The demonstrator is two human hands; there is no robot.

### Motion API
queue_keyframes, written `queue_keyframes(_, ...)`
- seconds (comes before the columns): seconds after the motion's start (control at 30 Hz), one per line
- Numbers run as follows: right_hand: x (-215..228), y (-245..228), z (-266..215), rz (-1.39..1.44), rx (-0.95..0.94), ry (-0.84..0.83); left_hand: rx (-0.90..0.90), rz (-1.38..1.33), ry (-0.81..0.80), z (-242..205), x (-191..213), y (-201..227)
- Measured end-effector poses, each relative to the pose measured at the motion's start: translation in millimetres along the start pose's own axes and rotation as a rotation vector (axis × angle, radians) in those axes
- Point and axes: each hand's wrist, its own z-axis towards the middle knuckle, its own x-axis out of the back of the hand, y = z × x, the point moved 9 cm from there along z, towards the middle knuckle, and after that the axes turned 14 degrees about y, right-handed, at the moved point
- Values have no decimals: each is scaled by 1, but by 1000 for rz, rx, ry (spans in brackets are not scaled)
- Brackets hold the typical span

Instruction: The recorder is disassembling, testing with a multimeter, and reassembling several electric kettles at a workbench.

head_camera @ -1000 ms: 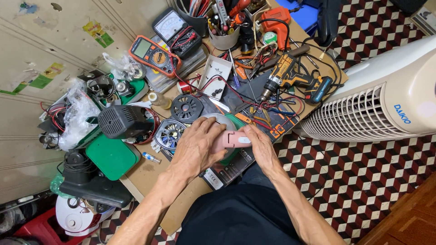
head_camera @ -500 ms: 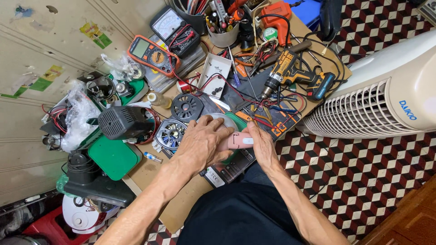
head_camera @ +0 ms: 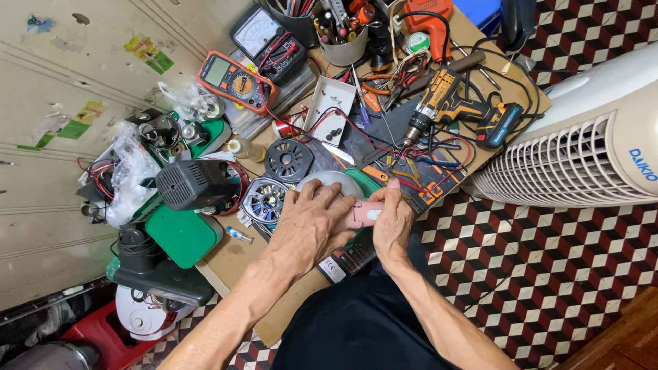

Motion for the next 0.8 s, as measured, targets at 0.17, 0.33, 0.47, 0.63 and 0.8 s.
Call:
queue_keyframes(0.17,-1,1,-2,21,-37,-42,-13,-30,-42,1,1,0)
queue_keyframes(0.33,0,2,1,-8,-15,-36,-2,-21,-42,1,-4,12)
queue_keyframes(0.47,-1,-4,-1,-29,-21,-27,46,91,-36,6,2,18)
queue_keyframes(0.63,-3,-3,-3,-34,-43,-30,3,220,-90,15,7,24)
queue_keyframes(0.8,-10,-1,-2,8,-2,-54,-30,346,-211,24,2,29)
